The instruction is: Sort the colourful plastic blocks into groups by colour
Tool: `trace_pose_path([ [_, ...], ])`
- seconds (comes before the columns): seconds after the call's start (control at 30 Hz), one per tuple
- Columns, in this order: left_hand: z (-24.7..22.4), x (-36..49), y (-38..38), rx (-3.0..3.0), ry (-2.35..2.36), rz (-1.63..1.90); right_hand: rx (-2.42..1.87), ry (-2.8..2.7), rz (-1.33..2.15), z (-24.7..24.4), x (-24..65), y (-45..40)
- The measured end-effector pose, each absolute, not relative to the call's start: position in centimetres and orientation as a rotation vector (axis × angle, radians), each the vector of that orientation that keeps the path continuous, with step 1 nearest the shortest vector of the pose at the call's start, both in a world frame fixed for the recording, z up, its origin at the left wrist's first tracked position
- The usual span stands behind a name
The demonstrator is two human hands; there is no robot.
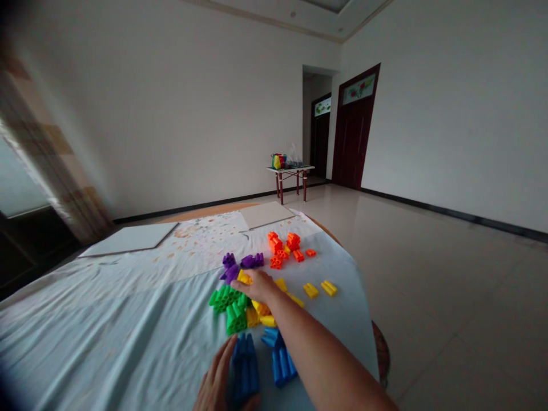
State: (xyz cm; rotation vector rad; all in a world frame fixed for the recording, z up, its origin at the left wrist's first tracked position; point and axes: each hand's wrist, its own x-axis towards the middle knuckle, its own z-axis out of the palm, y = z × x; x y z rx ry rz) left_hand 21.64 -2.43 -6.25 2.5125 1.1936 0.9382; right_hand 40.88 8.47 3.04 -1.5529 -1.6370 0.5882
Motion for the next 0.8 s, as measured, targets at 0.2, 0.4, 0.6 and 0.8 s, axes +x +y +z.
trace_pose_path([
  [0.2, -5.6, 22.1, -2.9, 2.497, 1.145, 1.009, -1.658, -1.561, 0.245, 3.3, 49.1, 3.7],
  [0.4, -3.8, 23.0, -4.2, 2.511, 1.238, 0.759, -2.139, -1.48, 0.029, -1.4, 53.7, -1.0],
  [0.6, -2.1, 22.5, -4.3, 2.436, 1.278, 0.567, -1.999, -1.571, 0.17, -0.7, 45.9, 0.1],
  [0.8, -2.6, 22.3, -3.6, 2.189, 1.323, 0.911, -1.866, -1.431, 0.391, -0.2, 39.2, 3.1],
])
